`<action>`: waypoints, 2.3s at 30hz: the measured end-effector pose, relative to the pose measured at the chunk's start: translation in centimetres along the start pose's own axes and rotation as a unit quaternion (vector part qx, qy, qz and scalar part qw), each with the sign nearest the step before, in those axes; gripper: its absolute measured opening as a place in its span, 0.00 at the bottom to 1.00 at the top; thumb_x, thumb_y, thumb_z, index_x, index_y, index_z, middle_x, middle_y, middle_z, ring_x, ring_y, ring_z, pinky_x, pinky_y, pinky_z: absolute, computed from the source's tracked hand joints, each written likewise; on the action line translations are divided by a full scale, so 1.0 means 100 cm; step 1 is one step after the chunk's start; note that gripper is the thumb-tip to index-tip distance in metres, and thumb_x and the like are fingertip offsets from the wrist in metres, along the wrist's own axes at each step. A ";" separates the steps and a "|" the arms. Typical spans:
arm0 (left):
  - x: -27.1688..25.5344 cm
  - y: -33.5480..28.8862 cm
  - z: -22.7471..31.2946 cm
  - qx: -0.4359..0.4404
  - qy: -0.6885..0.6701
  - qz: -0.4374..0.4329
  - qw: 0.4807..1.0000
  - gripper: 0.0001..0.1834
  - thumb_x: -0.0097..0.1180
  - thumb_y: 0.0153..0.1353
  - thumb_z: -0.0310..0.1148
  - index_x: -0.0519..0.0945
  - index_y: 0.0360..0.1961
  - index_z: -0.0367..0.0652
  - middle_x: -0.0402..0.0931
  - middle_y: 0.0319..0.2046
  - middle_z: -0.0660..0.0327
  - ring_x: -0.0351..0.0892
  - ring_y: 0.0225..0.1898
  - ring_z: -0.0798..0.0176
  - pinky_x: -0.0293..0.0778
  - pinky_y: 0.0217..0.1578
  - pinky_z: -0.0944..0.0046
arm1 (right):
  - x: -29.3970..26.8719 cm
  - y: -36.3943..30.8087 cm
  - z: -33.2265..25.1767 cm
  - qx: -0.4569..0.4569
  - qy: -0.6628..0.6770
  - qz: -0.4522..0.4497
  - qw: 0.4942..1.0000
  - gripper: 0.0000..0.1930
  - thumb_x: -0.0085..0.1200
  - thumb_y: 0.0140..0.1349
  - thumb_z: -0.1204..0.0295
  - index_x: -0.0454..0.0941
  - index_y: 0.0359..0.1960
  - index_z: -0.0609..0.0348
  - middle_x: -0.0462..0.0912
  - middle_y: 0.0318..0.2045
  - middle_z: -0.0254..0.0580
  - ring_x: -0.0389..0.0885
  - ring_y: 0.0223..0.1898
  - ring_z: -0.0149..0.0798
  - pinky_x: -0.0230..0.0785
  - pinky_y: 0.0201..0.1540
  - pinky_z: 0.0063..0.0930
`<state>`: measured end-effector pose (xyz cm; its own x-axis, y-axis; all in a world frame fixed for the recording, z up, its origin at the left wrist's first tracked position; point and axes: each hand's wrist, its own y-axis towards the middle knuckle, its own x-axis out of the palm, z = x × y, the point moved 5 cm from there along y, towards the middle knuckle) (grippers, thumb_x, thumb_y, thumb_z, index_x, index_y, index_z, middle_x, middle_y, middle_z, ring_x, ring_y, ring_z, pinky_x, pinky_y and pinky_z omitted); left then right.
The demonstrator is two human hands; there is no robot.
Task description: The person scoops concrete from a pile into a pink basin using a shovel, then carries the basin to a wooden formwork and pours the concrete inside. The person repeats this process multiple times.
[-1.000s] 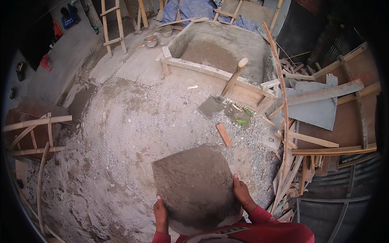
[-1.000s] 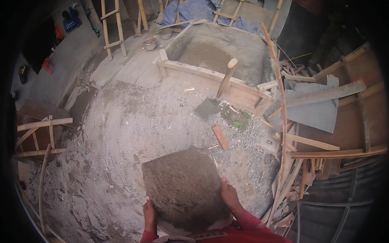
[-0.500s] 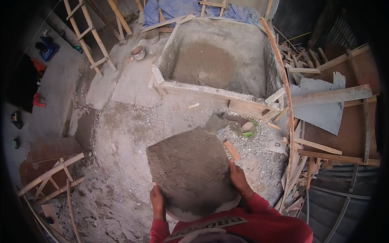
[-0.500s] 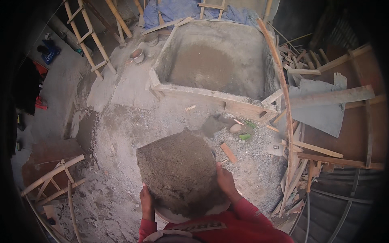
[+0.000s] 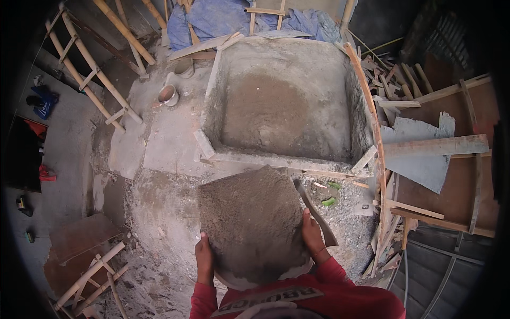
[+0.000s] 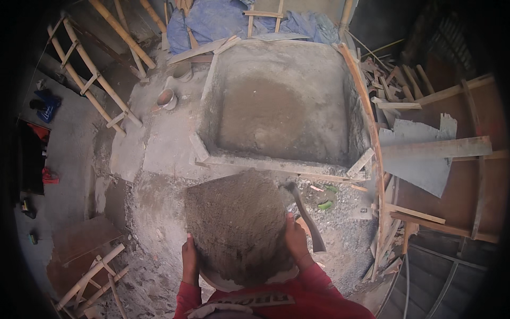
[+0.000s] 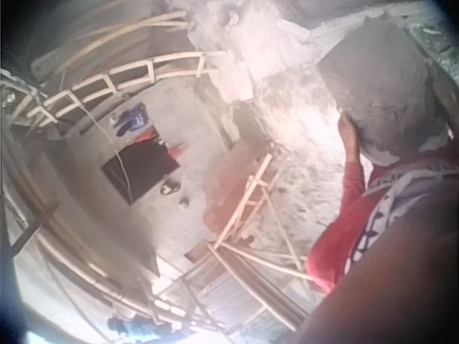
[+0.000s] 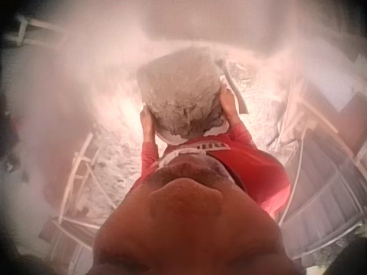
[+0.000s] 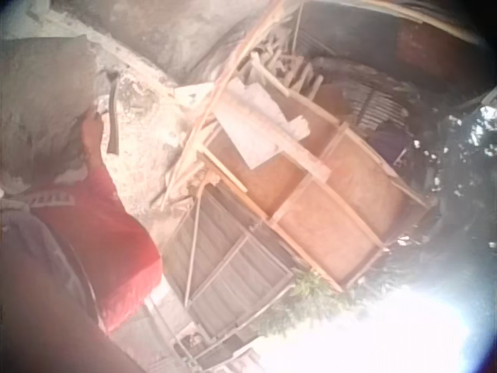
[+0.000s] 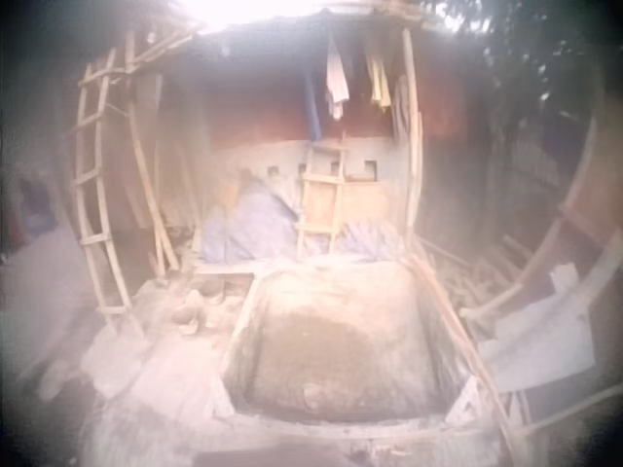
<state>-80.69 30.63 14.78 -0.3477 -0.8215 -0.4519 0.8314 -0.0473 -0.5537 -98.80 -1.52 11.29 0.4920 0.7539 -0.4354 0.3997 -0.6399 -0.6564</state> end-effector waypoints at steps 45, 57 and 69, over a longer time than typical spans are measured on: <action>0.184 0.381 0.026 -0.260 -0.029 -0.088 0.961 0.24 0.54 0.52 0.31 0.78 0.51 0.31 0.80 0.42 0.51 0.80 0.41 0.54 0.76 0.40 0.53 | 0.073 0.403 -0.009 0.021 -0.108 0.076 0.991 0.07 0.50 0.59 0.72 0.81 0.29 0.58 0.81 0.24 0.52 0.81 0.22 0.44 0.74 0.25 0.33; 0.085 0.160 0.062 -0.114 -0.366 -0.104 0.918 0.25 0.49 0.56 0.23 0.68 0.57 0.29 0.75 0.50 0.48 0.81 0.48 0.48 0.84 0.45 0.49 | -0.016 0.176 -0.152 -0.228 0.072 0.055 0.969 0.41 0.56 0.66 0.53 0.58 0.64 0.80 0.76 0.53 0.74 0.76 0.58 0.61 0.69 0.59 0.43; -0.040 -0.096 0.005 0.012 -0.345 0.131 0.929 0.29 0.54 0.54 0.22 0.69 0.59 0.28 0.73 0.54 0.47 0.76 0.53 0.51 0.78 0.51 0.49 | 0.033 -0.075 -0.060 -0.133 0.310 -0.355 0.872 0.43 0.60 0.65 0.55 0.48 0.70 0.65 0.70 0.59 0.55 0.77 0.56 0.45 0.82 0.44 0.34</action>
<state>-87.04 34.03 22.24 0.2219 -0.9750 -0.0080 0.8607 0.1998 -0.4684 -95.52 4.87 18.48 0.3377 0.8019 0.4929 0.8984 -0.1184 -0.4228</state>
